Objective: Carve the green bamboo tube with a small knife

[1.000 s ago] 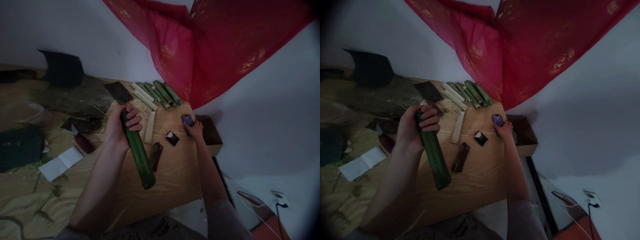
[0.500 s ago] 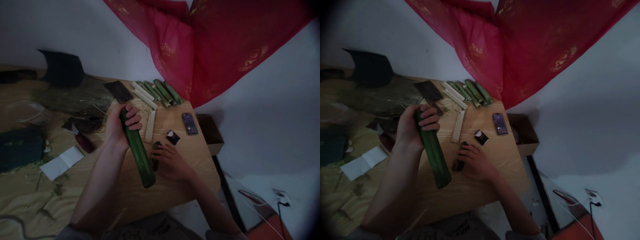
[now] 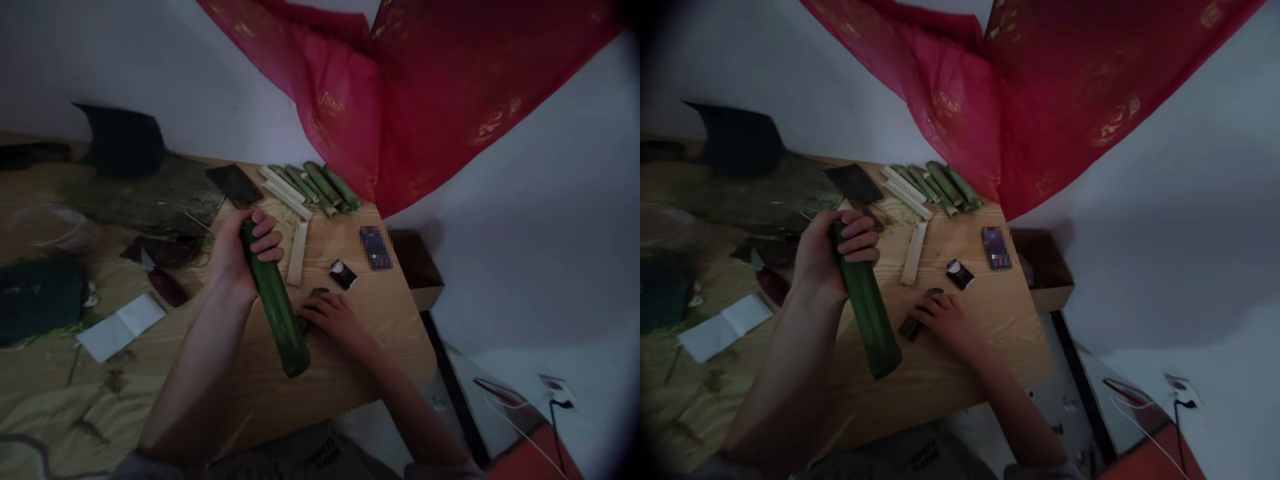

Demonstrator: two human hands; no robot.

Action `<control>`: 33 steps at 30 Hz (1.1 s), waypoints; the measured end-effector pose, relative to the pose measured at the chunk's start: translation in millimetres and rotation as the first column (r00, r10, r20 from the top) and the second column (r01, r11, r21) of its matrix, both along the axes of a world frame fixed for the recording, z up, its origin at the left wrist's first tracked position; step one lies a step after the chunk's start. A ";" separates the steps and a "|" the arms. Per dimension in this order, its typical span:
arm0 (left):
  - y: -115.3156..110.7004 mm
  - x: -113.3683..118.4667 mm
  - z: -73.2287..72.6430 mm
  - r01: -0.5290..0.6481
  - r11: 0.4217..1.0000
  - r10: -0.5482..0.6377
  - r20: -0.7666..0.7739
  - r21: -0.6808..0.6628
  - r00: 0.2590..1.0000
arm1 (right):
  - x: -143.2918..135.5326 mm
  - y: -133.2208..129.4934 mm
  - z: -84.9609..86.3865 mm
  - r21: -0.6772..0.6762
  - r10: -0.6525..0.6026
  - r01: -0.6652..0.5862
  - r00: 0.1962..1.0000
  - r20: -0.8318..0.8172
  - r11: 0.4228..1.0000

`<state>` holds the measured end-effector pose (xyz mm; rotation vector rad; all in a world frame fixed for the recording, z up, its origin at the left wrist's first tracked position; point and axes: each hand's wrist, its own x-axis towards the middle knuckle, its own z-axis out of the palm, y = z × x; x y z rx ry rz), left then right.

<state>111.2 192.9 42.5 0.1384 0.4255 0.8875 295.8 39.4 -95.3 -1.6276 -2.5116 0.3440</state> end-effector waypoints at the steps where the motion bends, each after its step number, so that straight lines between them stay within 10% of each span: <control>1: -0.1 0.0 0.2 0.000 1.000 0.000 -0.003 -0.001 1.000 | -0.1 0.9 -1.8 0.016 0.001 -0.001 1.000 0.003 1.000; 7: 0.2 -1.0 -0.7 0.004 1.000 -0.004 0.015 -0.008 1.000 | 3.7 -1.0 6.8 0.092 -0.100 0.138 0.937 -0.336 0.986; 13: -2.2 2.4 -2.7 0.053 0.998 -0.051 0.072 -0.019 0.996 | -6.1 -10.8 22.4 -0.140 -0.355 0.399 0.537 -0.765 0.906; 18: -6.3 5.4 -1.7 0.073 0.997 -0.073 0.066 -0.006 0.995 | -22.2 -21.0 42.7 -0.218 -0.308 0.256 0.394 -0.866 0.942; 22: -8.7 6.2 -1.7 0.077 0.997 -0.077 0.055 0.010 0.995 | -31.3 -20.9 59.6 -0.196 -0.320 0.419 0.248 -0.914 0.887; 27: -15.4 11.2 -2.4 0.106 0.994 -0.106 0.095 0.004 0.990 | -38.8 -4.4 76.1 0.025 -0.175 0.540 0.316 -0.933 0.841; 33: -17.1 9.8 -5.9 0.166 0.986 -0.156 0.204 -0.033 0.966 | -49.5 0.6 86.4 0.152 -0.017 0.409 0.382 -0.924 0.900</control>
